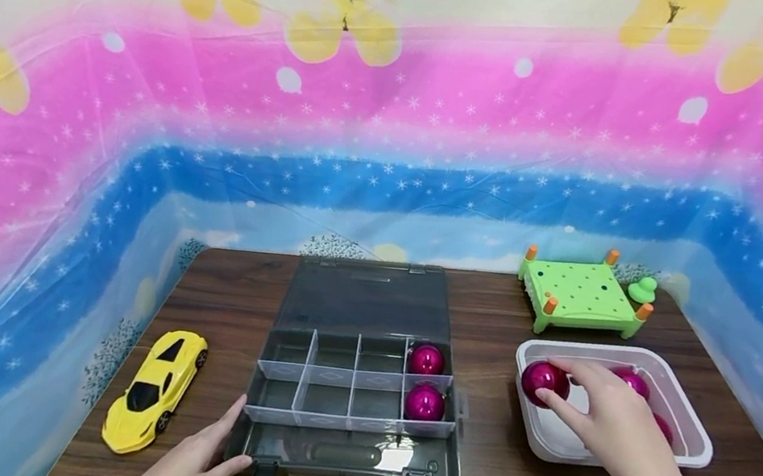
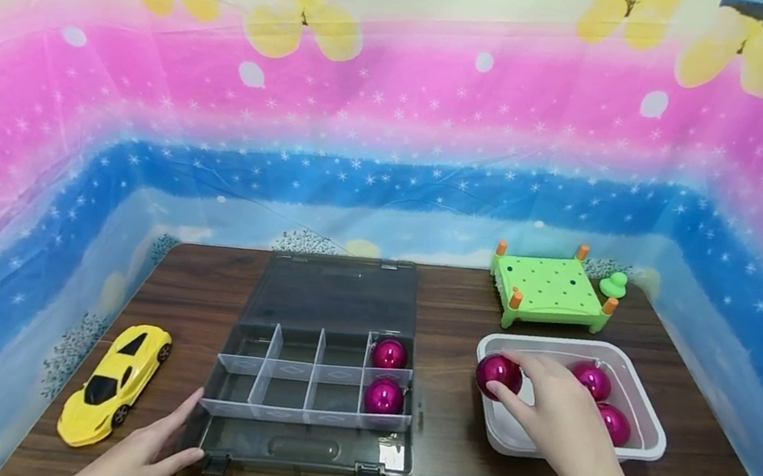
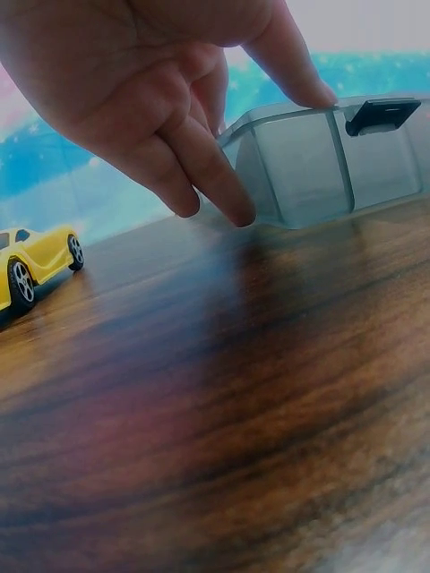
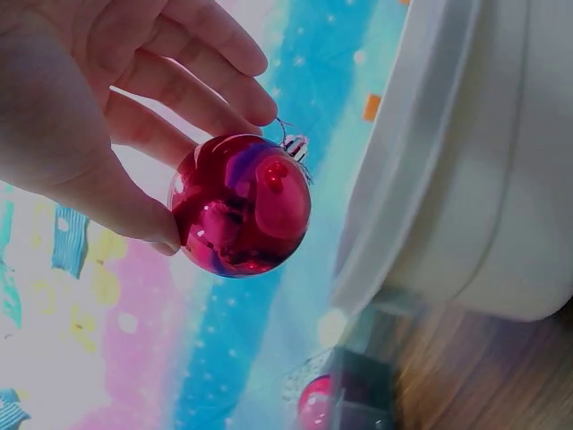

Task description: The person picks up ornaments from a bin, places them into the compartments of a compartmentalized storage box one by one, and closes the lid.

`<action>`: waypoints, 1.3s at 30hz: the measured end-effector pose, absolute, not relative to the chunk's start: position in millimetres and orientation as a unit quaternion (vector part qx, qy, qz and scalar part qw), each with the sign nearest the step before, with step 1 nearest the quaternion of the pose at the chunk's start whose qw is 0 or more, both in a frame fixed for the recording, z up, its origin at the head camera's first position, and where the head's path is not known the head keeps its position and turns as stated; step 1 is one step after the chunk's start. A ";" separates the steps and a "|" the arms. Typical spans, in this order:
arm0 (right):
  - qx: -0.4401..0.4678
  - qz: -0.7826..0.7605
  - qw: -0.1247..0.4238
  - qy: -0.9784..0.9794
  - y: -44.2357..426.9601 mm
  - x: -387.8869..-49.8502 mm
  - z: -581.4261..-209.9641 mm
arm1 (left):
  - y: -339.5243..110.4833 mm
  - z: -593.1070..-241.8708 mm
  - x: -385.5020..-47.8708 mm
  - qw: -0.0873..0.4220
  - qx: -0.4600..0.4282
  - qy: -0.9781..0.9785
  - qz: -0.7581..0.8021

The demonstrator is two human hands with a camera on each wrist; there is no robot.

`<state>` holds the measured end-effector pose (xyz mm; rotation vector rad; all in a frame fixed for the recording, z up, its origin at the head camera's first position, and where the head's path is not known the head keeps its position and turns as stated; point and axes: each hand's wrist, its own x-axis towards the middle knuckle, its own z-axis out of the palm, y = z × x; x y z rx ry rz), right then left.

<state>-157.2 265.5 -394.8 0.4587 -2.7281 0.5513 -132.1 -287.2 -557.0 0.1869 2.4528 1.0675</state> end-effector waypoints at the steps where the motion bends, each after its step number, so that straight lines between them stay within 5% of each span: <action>1: 0.161 0.194 0.158 -0.955 262.9 -158.0 -393.7 | -287.1 -556.7 -132.3 0.228 0.068 0.890 0.388; 39: 0.220 0.257 0.130 -0.932 180.1 -197.5 -413.2 | -281.1 -541.1 -126.9 0.223 0.088 0.894 0.380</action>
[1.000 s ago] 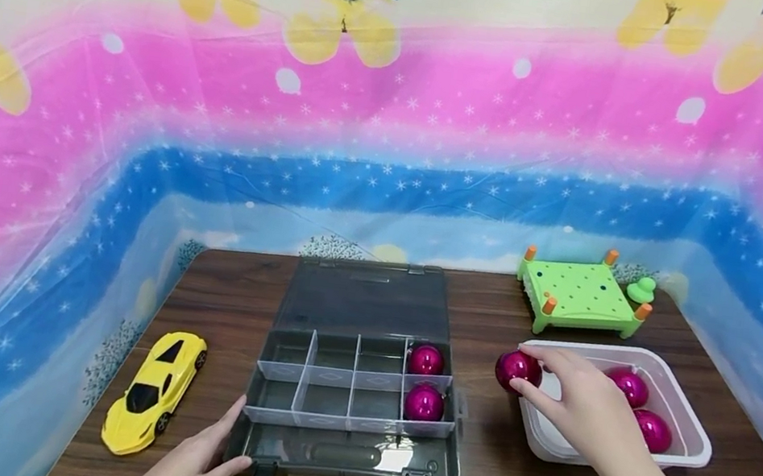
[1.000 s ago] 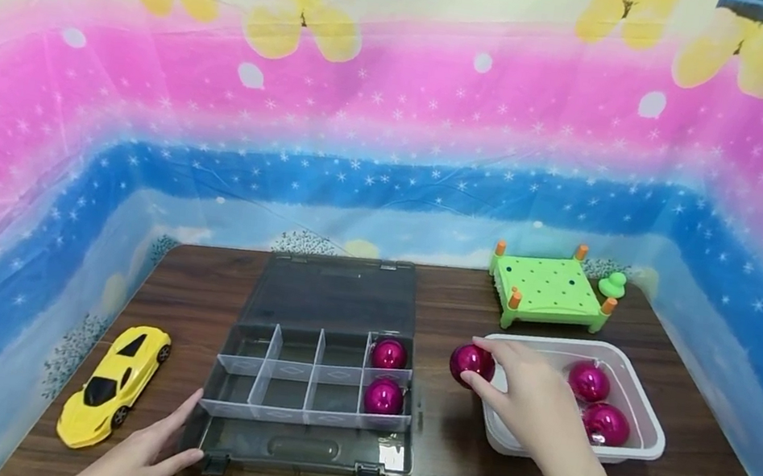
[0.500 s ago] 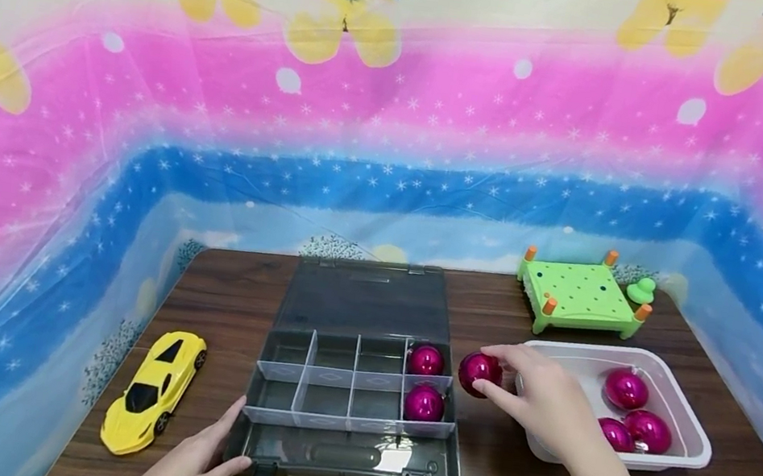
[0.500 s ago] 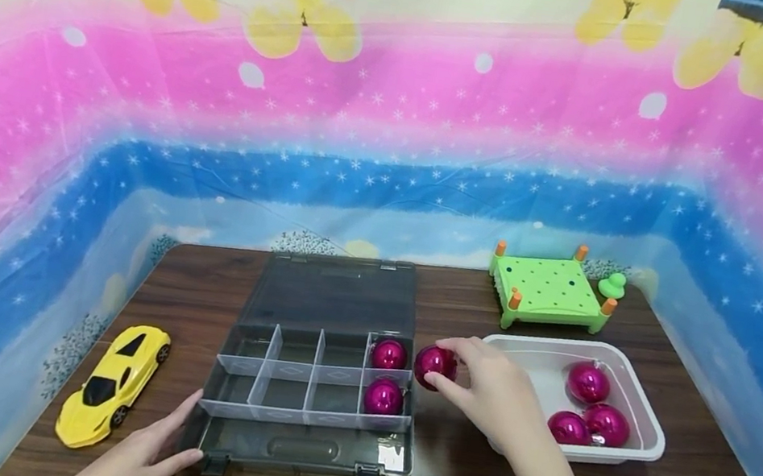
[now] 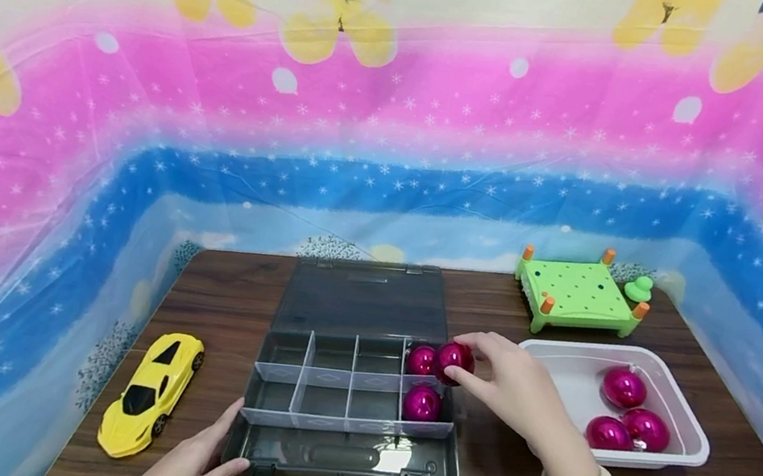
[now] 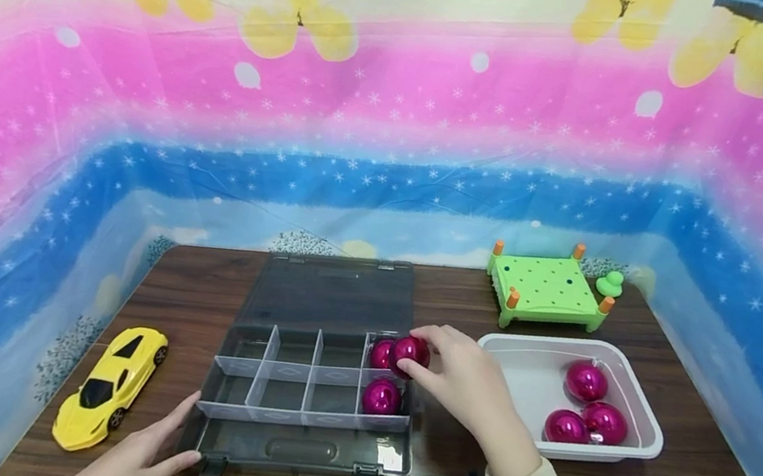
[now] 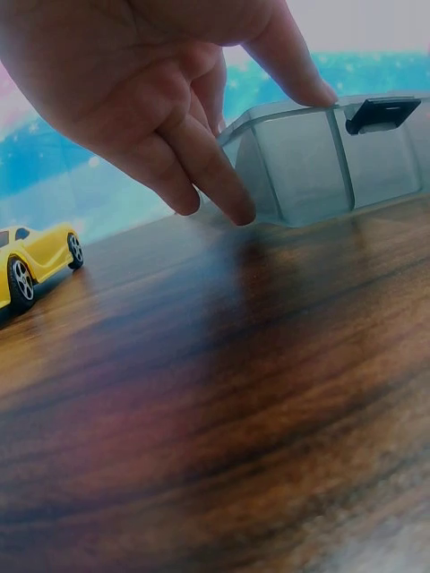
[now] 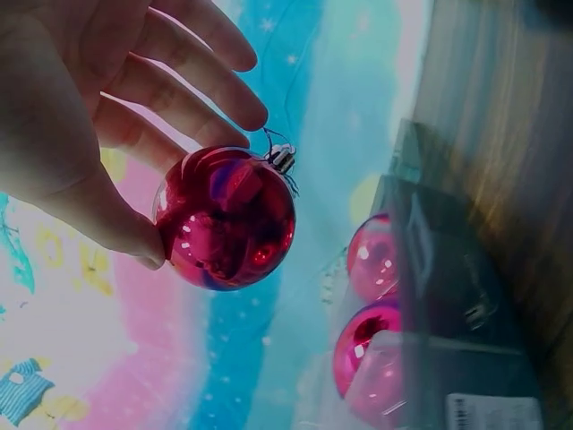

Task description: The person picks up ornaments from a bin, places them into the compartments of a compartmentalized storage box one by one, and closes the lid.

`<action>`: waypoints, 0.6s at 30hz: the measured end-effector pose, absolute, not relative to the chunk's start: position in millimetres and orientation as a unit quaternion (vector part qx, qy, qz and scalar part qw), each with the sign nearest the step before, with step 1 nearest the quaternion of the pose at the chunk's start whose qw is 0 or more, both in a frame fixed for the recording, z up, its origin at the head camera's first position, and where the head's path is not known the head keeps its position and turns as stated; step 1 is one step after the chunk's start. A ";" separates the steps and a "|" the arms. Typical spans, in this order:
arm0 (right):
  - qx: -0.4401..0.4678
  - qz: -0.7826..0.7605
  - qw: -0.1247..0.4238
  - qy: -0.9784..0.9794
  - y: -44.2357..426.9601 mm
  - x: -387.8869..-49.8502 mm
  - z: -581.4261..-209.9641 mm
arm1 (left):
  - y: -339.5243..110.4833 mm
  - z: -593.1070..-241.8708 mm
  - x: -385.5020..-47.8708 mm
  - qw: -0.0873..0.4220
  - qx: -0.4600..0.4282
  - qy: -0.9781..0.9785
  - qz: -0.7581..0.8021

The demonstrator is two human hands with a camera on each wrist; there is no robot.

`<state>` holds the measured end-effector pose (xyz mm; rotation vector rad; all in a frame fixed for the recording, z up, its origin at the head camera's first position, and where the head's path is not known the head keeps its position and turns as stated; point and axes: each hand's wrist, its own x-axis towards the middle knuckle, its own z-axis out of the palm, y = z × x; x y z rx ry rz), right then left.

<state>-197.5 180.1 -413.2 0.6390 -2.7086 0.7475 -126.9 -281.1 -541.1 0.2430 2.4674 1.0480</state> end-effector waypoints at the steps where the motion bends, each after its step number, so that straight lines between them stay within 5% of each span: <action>1: 0.220 0.257 0.129 -0.932 177.8 -198.8 -412.0 | -282.8 -546.2 -128.5 0.223 0.088 0.893 0.382; 18: 0.209 0.239 0.101 -0.943 135.2 -212.2 -418.0 | -288.3 -561.4 -132.3 0.214 0.077 0.903 0.365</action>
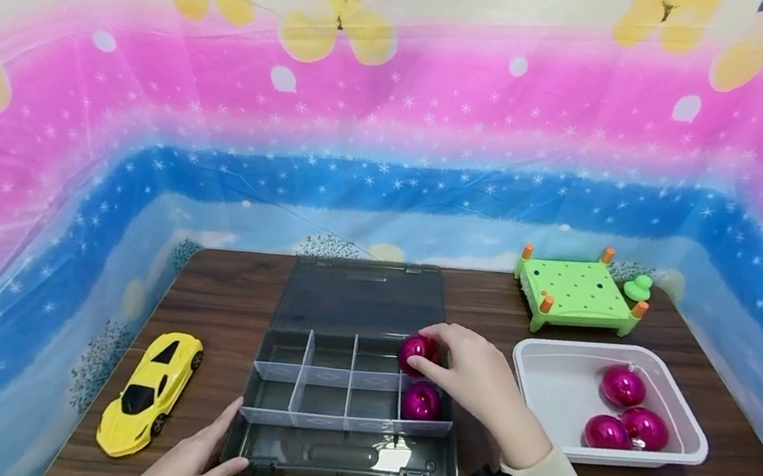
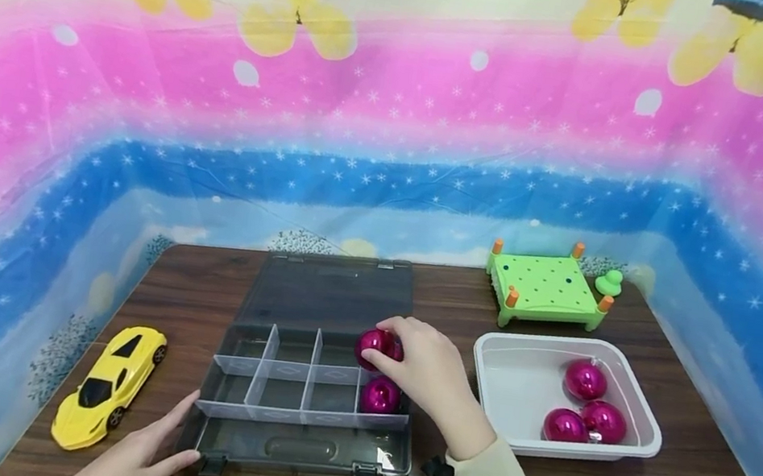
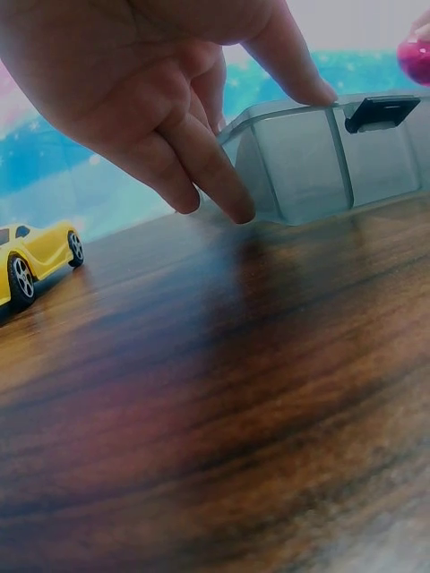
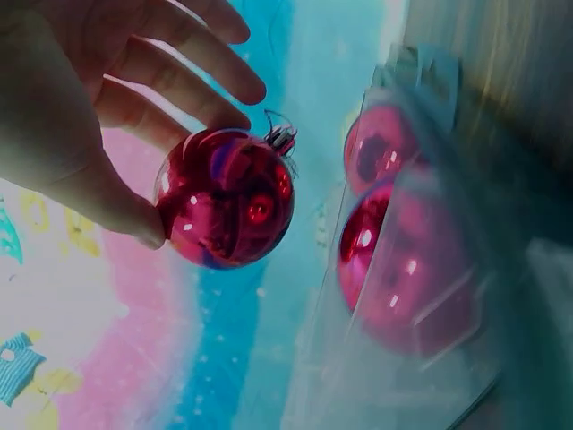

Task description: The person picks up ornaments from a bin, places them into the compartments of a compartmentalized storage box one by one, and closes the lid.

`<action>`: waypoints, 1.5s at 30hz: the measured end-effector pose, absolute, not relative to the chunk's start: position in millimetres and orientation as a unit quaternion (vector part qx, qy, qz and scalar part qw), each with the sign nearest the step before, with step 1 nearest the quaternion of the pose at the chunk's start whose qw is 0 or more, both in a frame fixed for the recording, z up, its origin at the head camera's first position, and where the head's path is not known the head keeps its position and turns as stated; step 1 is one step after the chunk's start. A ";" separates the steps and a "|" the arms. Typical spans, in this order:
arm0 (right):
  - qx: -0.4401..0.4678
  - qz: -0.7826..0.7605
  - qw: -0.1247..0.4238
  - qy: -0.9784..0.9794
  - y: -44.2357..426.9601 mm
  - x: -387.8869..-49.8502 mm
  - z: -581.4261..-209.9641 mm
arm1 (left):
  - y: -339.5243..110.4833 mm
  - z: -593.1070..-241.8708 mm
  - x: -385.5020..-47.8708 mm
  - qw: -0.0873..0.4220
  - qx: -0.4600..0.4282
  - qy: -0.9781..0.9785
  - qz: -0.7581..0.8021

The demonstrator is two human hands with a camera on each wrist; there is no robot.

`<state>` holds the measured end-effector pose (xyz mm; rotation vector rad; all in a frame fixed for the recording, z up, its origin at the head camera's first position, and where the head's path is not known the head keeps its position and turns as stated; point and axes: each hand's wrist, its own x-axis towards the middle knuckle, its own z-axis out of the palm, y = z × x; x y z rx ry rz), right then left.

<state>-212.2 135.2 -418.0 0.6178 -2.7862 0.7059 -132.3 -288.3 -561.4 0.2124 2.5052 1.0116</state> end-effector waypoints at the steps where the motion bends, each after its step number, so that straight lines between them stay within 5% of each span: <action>1: 0.208 0.238 0.102 -0.943 132.3 -212.4 -418.5 | -288.3 -561.6 -132.5 0.214 0.076 0.904 0.362; 15: 0.233 0.205 0.118 -0.943 98.8 -226.3 -426.5 | -247.7 -474.5 -107.4 0.218 0.051 0.905 0.361; 45: 0.219 0.186 0.081 -0.954 69.3 -229.3 -428.3 | -242.5 -464.7 -106.1 0.223 0.047 0.902 0.367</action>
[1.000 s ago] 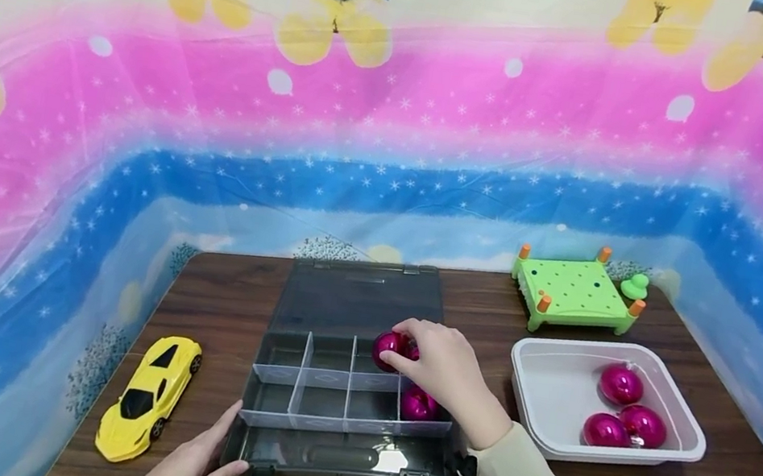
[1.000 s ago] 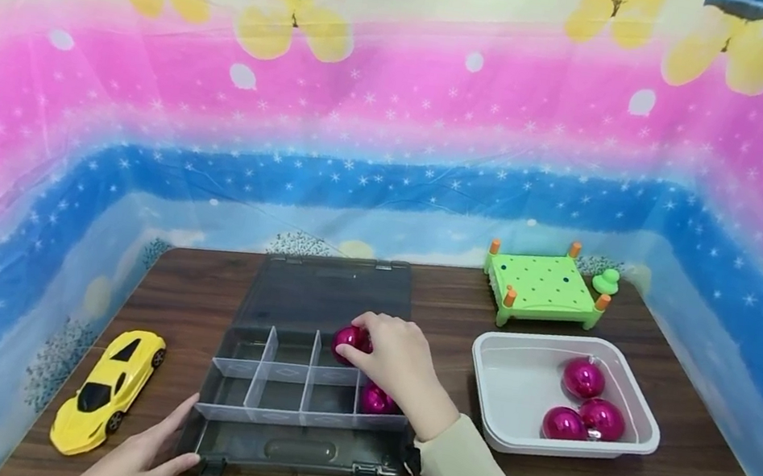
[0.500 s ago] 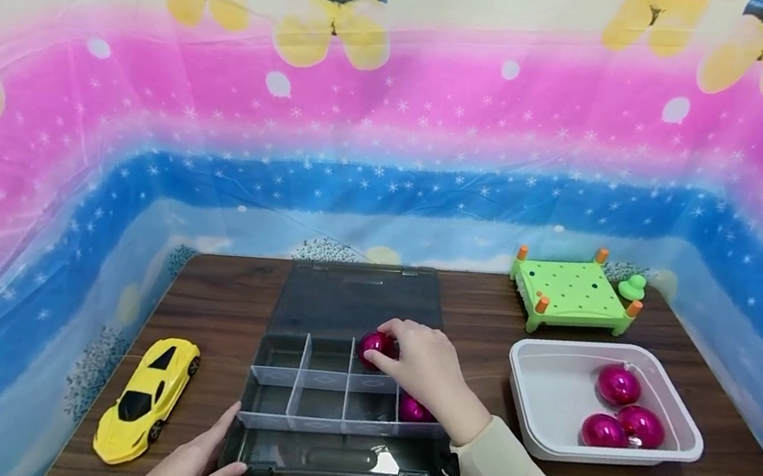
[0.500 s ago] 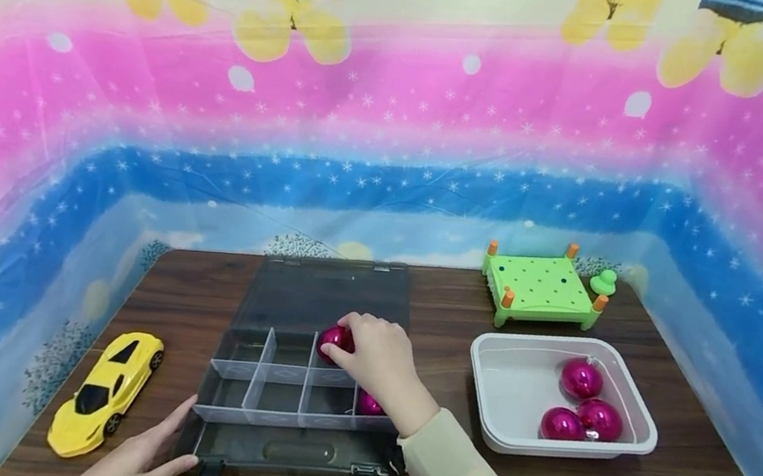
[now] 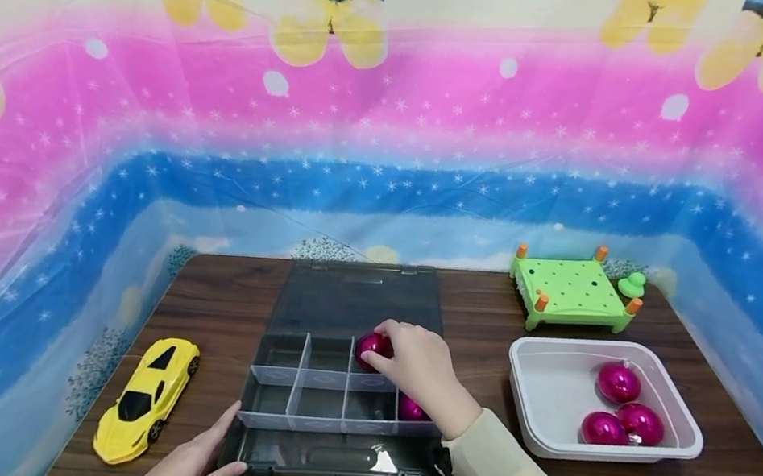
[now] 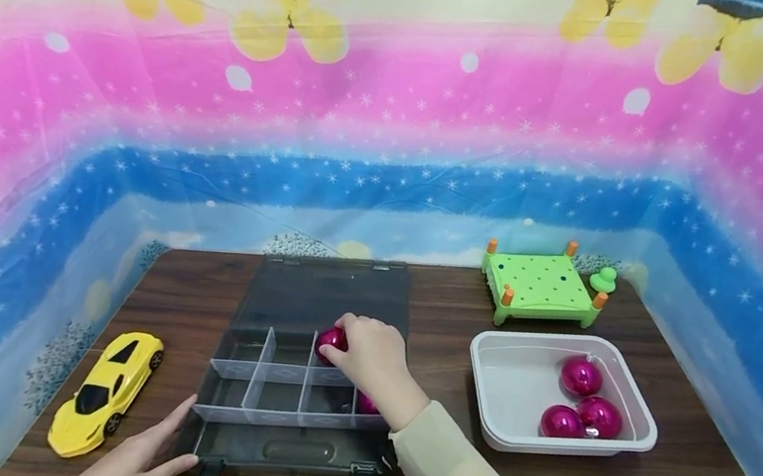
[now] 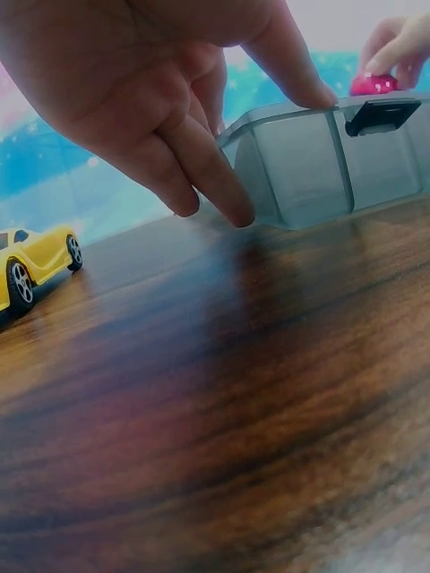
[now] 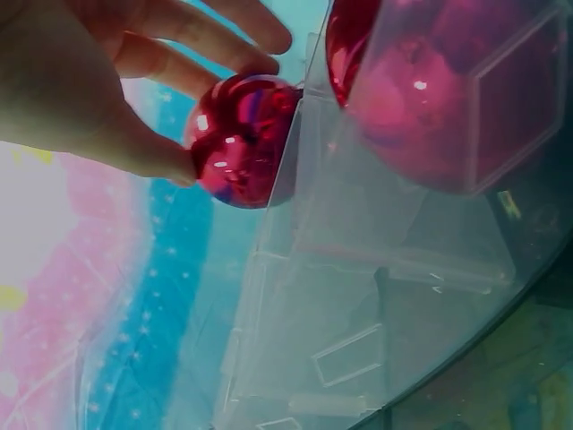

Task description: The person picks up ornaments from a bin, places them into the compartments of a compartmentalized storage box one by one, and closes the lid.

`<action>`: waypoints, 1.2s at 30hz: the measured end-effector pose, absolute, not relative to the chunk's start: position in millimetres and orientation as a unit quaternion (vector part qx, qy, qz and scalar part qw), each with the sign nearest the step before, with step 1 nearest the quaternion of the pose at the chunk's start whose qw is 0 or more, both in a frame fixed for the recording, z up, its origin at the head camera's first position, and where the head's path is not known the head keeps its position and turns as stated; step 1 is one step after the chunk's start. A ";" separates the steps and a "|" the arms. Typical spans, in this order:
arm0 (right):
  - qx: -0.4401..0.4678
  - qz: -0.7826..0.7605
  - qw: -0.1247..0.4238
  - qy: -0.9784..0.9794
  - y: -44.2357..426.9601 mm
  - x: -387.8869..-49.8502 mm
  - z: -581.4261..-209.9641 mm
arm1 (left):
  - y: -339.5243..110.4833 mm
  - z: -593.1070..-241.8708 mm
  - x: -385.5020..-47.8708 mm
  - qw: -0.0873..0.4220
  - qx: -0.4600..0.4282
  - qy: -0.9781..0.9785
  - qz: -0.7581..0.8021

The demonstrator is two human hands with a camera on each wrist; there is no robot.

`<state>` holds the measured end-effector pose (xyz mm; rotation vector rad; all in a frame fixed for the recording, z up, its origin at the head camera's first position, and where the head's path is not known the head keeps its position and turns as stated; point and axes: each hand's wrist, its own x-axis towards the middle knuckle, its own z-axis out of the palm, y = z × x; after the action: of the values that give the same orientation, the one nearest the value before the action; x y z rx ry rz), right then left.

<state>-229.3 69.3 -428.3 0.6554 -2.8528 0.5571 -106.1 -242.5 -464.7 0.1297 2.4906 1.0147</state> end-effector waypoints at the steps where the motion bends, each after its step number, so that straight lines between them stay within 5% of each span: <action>1: 0.217 0.184 0.076 -0.956 68.7 -230.0 -428.0 | -242.3 -464.7 -106.4 0.222 0.046 0.902 0.367; 12: 0.214 0.169 0.043 -0.961 67.0 -231.8 -428.1 | -258.2 -497.0 -118.7 0.226 0.068 0.912 0.336; 22: 0.224 0.214 0.014 -0.951 74.0 -225.3 -415.9 | -246.2 -476.1 -112.4 0.233 0.041 0.910 0.341; 36: 0.198 0.266 0.076 -0.940 102.7 -208.8 -382.6 | -238.7 -466.5 -107.9 0.220 0.015 0.909 0.353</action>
<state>-208.8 102.7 -382.6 0.5924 -2.8200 0.7984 -107.9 -238.7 -466.5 0.0418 2.5143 0.9767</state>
